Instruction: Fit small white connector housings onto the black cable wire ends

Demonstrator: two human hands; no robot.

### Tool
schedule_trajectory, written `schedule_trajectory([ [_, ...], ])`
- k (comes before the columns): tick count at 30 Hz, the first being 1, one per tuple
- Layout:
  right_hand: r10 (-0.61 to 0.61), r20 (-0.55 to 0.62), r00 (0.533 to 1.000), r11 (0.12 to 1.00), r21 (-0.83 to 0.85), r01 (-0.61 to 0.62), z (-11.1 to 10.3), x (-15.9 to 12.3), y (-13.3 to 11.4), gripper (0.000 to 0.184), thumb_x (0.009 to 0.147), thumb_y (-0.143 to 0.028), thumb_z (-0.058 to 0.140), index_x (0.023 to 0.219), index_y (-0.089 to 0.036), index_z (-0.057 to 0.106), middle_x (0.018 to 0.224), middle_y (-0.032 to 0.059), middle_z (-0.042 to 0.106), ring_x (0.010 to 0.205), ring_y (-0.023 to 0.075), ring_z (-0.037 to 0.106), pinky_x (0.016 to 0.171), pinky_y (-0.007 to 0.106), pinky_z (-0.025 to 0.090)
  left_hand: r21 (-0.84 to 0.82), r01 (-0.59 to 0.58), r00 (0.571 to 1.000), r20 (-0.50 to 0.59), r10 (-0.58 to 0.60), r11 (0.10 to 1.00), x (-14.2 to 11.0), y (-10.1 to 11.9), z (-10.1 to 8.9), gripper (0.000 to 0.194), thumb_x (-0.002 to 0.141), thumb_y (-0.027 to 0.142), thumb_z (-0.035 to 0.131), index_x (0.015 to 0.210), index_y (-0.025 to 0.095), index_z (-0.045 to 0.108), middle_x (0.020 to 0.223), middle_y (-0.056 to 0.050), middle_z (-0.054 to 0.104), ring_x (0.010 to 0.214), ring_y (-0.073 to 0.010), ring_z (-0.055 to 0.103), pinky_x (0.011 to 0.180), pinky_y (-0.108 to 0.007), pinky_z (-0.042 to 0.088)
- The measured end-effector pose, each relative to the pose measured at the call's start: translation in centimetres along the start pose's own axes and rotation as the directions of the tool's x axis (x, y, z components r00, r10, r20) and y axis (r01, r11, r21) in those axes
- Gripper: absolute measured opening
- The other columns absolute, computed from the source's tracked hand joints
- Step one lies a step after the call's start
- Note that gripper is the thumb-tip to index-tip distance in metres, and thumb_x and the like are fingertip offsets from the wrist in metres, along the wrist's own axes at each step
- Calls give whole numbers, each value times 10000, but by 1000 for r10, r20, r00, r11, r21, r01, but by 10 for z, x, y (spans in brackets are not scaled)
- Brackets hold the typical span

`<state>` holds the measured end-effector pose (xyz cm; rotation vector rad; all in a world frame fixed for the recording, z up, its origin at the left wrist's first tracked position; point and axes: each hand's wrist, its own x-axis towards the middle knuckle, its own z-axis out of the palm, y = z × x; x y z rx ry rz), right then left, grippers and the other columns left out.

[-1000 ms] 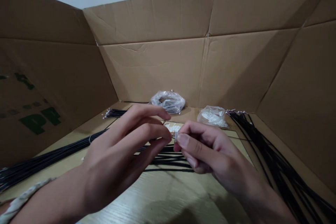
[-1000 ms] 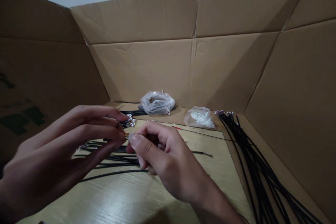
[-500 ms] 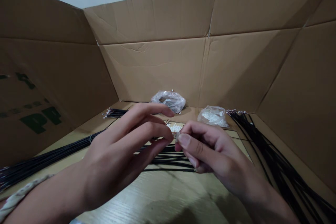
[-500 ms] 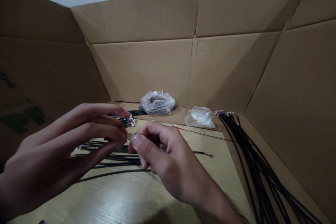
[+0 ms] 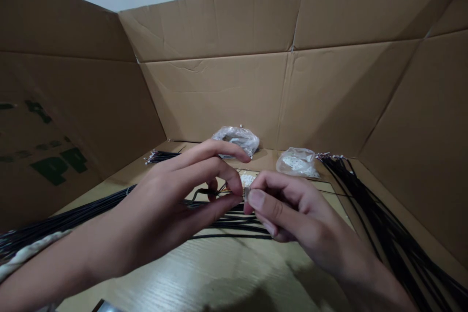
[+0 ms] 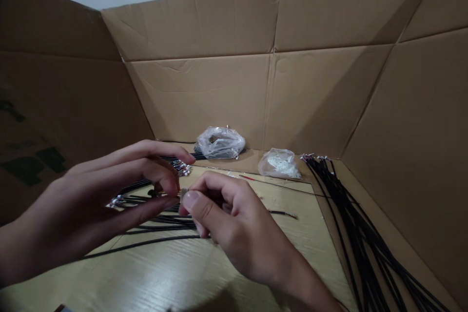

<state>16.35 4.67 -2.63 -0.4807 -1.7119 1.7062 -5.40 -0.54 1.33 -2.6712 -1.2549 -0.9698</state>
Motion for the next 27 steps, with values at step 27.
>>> schedule_trajectory([
  [27, -628, 51, 776, 629, -553, 546, 1, 6, 10, 178, 1041, -185, 607, 870, -195, 656, 737, -56, 624, 659, 77, 574, 642, 189, 467, -154, 3, 998, 57, 6, 988, 8, 7, -3, 133, 990, 106, 565, 948, 225, 607, 1250, -65, 697, 1127, -164, 714, 878, -222, 600],
])
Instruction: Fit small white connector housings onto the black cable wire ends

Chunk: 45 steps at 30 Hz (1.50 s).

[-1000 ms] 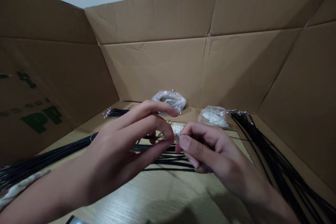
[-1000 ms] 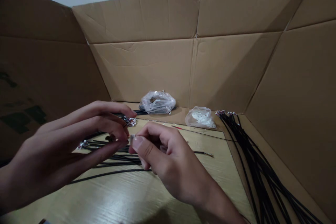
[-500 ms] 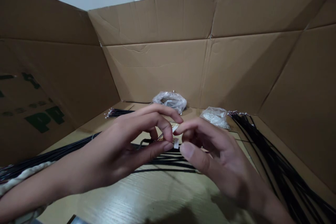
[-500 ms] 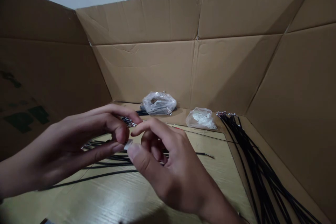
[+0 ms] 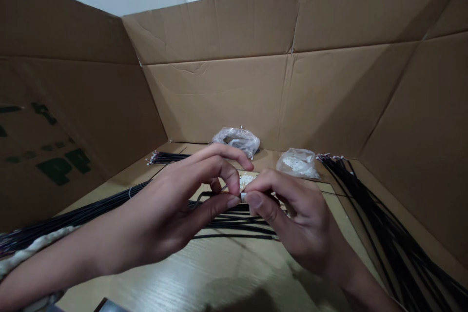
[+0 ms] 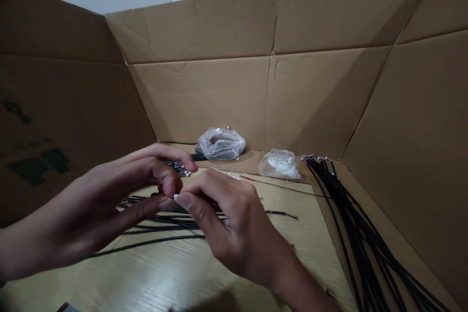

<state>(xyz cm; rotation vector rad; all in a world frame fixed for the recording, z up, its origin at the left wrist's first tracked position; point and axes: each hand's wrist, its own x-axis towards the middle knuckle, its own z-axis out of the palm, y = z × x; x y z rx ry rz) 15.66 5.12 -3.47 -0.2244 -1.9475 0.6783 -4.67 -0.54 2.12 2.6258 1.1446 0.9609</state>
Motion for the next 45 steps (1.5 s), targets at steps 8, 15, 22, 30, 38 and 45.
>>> schedule_trajectory([
  [8, -68, 6, 998, 998, -2, 68, 2, 0, 6, 173, 1040, -160, 603, 873, -193, 637, 759, -55, 577, 685, 80, 523, 657, 205, 441, 116, -71, 997, 40, 67, 991, 1, 3, -1, 155, 1007, 82, 497, 974, 214, 570, 1229, -78, 682, 1029, -126, 712, 837, -196, 580],
  [15, 98, -26, 995, 985, 144, -93, -1, 1, 3, 180, 1043, -198, 614, 870, -232, 647, 753, -81, 581, 686, 69, 520, 634, 195, 418, 132, -63, 997, -33, 68, 989, 7, 8, 1, 126, 1027, 129, 529, 998, 214, 618, 1162, -43, 705, 912, -99, 700, 764, -174, 559],
  [22, 137, -16, 990, 963, 238, -129, -1, 0, 1, 192, 1029, -209, 636, 838, -234, 632, 735, -88, 567, 649, 66, 484, 584, 203, 377, 75, 62, 994, -98, -54, 995, 3, 16, 1, 145, 999, 233, 626, 888, 235, 719, 1037, 14, 755, 878, -98, 738, 727, -134, 560],
  [30, 174, 11, 985, 976, 134, -174, 3, -2, 1, 230, 1076, -308, 557, 861, -234, 585, 729, -79, 529, 641, 83, 472, 605, 232, 380, -222, 231, 967, -59, -249, 947, 7, 17, -1, 152, 948, 243, 664, 820, 219, 743, 1030, 2, 767, 858, -102, 726, 685, -129, 559],
  [38, 95, 44, 994, 992, 74, -99, 2, 0, 5, 280, 1089, -273, 520, 814, -224, 538, 698, -77, 469, 621, 86, 440, 585, 230, 365, -17, 53, 986, -157, -55, 998, 3, 10, 7, 148, 968, 154, 649, 860, 216, 730, 1007, 2, 721, 937, -101, 706, 799, -149, 563],
  [45, 40, 16, 999, 998, -56, -39, -2, 1, 6, 265, 1079, -202, 512, 816, -217, 540, 738, -58, 517, 671, 98, 482, 633, 240, 389, 155, -54, 976, -200, 85, 986, 8, 7, 15, 154, 978, 78, 599, 915, 194, 679, 1010, -20, 702, 920, -108, 698, 829, -180, 560],
])
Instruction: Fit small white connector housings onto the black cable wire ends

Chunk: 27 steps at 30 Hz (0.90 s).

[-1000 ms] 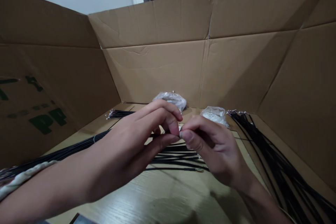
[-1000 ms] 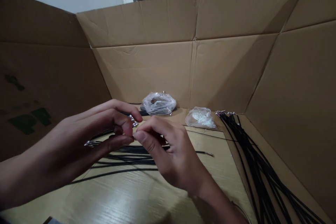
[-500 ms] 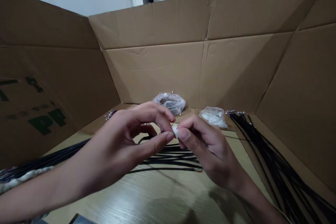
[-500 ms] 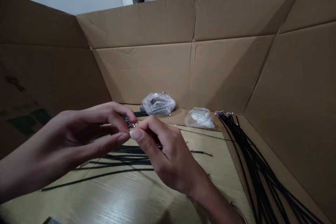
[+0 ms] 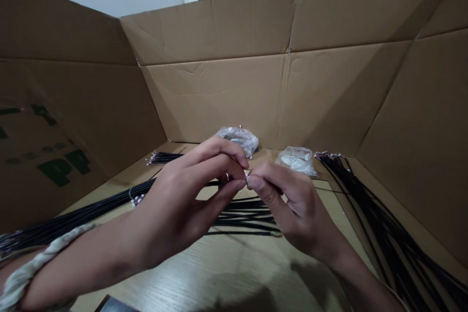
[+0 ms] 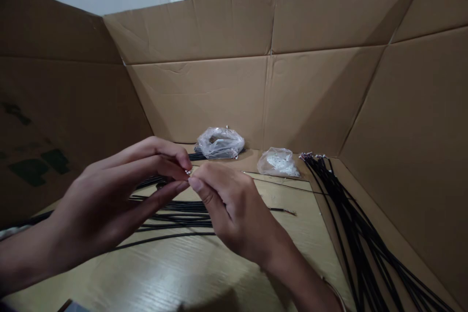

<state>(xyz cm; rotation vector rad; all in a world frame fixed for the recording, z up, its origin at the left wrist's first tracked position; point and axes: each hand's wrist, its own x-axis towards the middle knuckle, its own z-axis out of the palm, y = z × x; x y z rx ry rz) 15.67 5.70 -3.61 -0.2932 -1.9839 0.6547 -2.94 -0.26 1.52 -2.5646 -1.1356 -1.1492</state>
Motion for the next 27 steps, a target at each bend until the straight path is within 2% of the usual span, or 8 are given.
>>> schedule_trajectory([
  [4, 115, -9, 993, 985, 130, -113, -3, 0, -1, 290, 1093, -286, 514, 810, -229, 539, 703, -65, 487, 626, 99, 457, 583, 246, 361, -7, 73, 997, 7, -73, 997, 2, 1, -1, 103, 976, 167, 647, 899, 215, 695, 1077, -32, 715, 954, -145, 713, 841, -233, 569],
  [7, 140, 1, 990, 975, 175, -138, -3, 0, 0, 294, 1091, -310, 514, 809, -231, 544, 705, -63, 491, 624, 103, 450, 584, 251, 358, -110, 190, 982, 47, -186, 976, 2, 2, -3, 128, 977, 220, 653, 871, 227, 724, 1112, -35, 719, 991, -155, 719, 804, -226, 566],
  [11, 174, 25, 984, 967, 185, -176, -2, -1, 2, 278, 1090, -343, 511, 841, -238, 575, 689, -60, 475, 628, 116, 446, 597, 261, 367, -302, 329, 944, 122, -306, 895, 1, 1, -4, 134, 973, 261, 661, 879, 231, 752, 1098, -31, 732, 1012, -162, 730, 803, -220, 576],
  [16, 190, 70, 979, 961, 189, -200, -3, -3, 0, 302, 1093, -392, 499, 843, -234, 561, 709, -54, 476, 649, 119, 449, 606, 260, 371, -415, 402, 915, 146, -377, 816, 0, 0, -3, 149, 942, 255, 695, 807, 215, 745, 1049, -35, 738, 998, -169, 720, 803, -236, 575],
  [20, 139, 74, 988, 982, 122, -147, -3, -2, -1, 237, 1073, -286, 532, 846, -226, 558, 723, -63, 486, 654, 100, 461, 615, 242, 365, -391, 379, 924, 119, -363, 839, -1, 1, -2, 152, 946, 202, 678, 813, 215, 750, 1020, -26, 720, 985, -151, 698, 787, -220, 560],
  [27, 140, 48, 989, 985, 99, -144, -4, -1, -1, 236, 1074, -277, 535, 847, -224, 578, 707, -60, 506, 637, 102, 477, 596, 247, 365, -191, 188, 981, -19, -195, 963, -5, 1, 2, 123, 952, 153, 669, 863, 224, 717, 1056, -21, 696, 981, -149, 681, 836, -243, 547],
])
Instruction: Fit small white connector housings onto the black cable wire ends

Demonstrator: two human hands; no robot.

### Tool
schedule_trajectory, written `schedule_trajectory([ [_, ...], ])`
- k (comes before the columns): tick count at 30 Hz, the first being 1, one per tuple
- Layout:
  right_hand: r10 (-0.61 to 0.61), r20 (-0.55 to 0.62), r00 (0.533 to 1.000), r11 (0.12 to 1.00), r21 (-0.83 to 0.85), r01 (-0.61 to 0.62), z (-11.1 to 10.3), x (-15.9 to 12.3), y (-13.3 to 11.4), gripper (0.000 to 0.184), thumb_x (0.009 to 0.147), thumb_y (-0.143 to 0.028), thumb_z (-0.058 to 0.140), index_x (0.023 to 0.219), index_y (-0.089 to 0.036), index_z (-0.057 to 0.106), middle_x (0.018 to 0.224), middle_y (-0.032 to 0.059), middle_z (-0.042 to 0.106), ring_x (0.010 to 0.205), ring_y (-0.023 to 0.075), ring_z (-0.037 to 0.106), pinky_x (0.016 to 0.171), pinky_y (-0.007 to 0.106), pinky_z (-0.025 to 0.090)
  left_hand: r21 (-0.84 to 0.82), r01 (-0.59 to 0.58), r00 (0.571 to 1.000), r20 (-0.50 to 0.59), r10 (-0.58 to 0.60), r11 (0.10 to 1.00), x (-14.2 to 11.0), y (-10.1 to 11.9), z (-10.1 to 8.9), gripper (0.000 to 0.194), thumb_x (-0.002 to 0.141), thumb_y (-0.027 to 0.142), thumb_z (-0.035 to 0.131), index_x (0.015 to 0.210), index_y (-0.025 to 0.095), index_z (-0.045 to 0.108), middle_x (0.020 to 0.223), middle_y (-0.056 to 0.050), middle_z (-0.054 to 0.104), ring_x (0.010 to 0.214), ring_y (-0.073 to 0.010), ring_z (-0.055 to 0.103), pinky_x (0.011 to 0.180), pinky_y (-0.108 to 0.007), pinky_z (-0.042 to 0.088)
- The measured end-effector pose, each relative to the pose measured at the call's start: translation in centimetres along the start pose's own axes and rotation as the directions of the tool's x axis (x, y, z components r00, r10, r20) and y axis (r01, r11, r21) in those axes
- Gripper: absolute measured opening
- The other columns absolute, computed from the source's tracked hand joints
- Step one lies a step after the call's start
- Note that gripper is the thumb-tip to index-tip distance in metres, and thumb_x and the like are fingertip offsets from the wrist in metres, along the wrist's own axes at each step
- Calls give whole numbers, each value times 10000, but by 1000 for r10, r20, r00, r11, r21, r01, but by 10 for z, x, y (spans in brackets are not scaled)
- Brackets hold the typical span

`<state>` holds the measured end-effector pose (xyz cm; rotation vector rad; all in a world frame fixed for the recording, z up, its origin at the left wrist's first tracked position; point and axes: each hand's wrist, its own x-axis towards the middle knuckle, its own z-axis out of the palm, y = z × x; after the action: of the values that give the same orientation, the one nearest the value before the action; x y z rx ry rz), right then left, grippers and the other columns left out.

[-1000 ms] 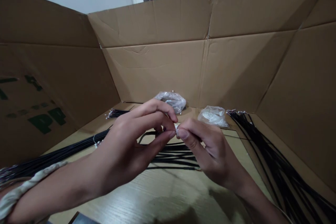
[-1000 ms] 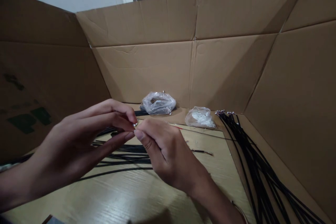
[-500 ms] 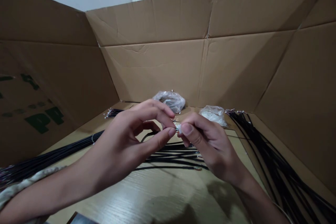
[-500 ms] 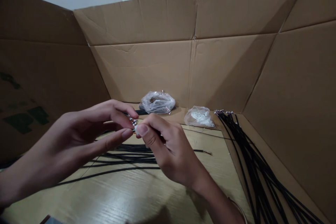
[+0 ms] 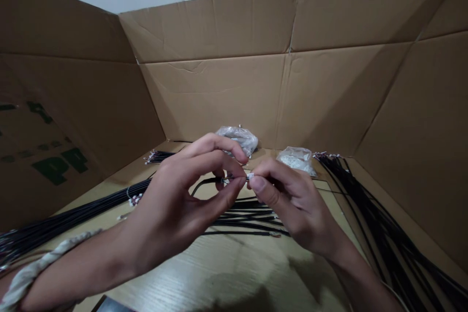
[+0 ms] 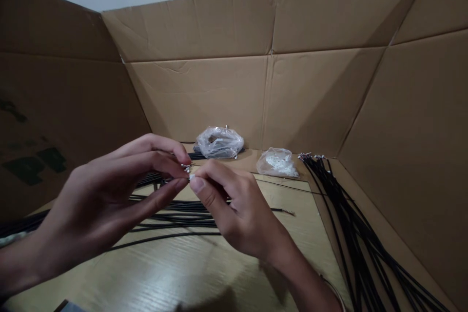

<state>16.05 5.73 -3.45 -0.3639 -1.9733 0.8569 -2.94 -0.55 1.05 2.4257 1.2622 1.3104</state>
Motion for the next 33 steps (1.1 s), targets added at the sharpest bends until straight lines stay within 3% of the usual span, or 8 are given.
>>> schedule_trajectory([
  [5, 1, -14, 1000, 998, -68, -2, 0, 0, -1, 252, 1072, -286, 535, 830, -227, 572, 718, -44, 542, 643, 116, 503, 604, 252, 393, 138, -100, 994, -37, 106, 985, 0, -1, 4, 136, 957, 109, 640, 882, 219, 668, 1037, -20, 694, 925, -143, 684, 816, -252, 557],
  [11, -31, -34, 999, 990, -142, 26, -2, -1, -1, 251, 1078, -269, 528, 833, -223, 557, 749, -40, 548, 685, 113, 517, 648, 243, 415, 192, -166, 984, -31, 175, 967, 0, 0, 8, 156, 974, 80, 602, 901, 216, 626, 1014, -20, 672, 887, -132, 675, 777, -249, 560],
  [15, 19, -24, 1000, 998, -59, -20, -3, 0, -1, 257, 1078, -296, 535, 832, -224, 562, 743, -40, 532, 691, 121, 511, 643, 255, 410, 200, -179, 982, -22, 187, 963, 1, -2, 8, 141, 969, 81, 616, 945, 219, 632, 1048, -25, 669, 952, -138, 670, 860, -257, 563],
  [20, 66, -2, 998, 989, 137, -65, -5, 3, 2, 264, 1058, -336, 578, 818, -227, 579, 699, -50, 473, 627, 118, 441, 572, 256, 366, -60, 39, 999, 4, -39, 997, 6, -4, 4, 80, 940, 175, 693, 872, 217, 700, 1059, -34, 681, 972, -153, 688, 799, -245, 588],
  [24, 85, 55, 995, 970, 222, -95, -5, 4, 6, 266, 1055, -379, 587, 836, -226, 593, 706, -44, 510, 648, 122, 488, 595, 255, 400, -291, 234, 972, 102, -213, 927, 11, -4, 1, 76, 883, 183, 732, 807, 190, 726, 1035, -57, 710, 874, -151, 703, 707, -239, 604],
  [28, 97, 96, 991, 961, 251, -118, -5, 4, 8, 282, 1064, -407, 568, 848, -226, 581, 706, -50, 520, 652, 115, 502, 616, 254, 413, -394, 340, 940, 179, -292, 854, 15, -5, 1, 77, 867, 158, 748, 791, 173, 749, 1038, -66, 725, 891, -158, 724, 696, -221, 612],
  [33, 91, 149, 985, 979, 169, -116, -6, 3, 6, 381, 1105, -409, 471, 792, -211, 562, 729, -37, 554, 691, 107, 543, 659, 253, 432, -543, 417, 909, 261, -325, 729, 15, -6, 1, 88, 865, 121, 779, 785, 153, 761, 1037, -47, 718, 800, -124, 757, 754, -224, 648],
])
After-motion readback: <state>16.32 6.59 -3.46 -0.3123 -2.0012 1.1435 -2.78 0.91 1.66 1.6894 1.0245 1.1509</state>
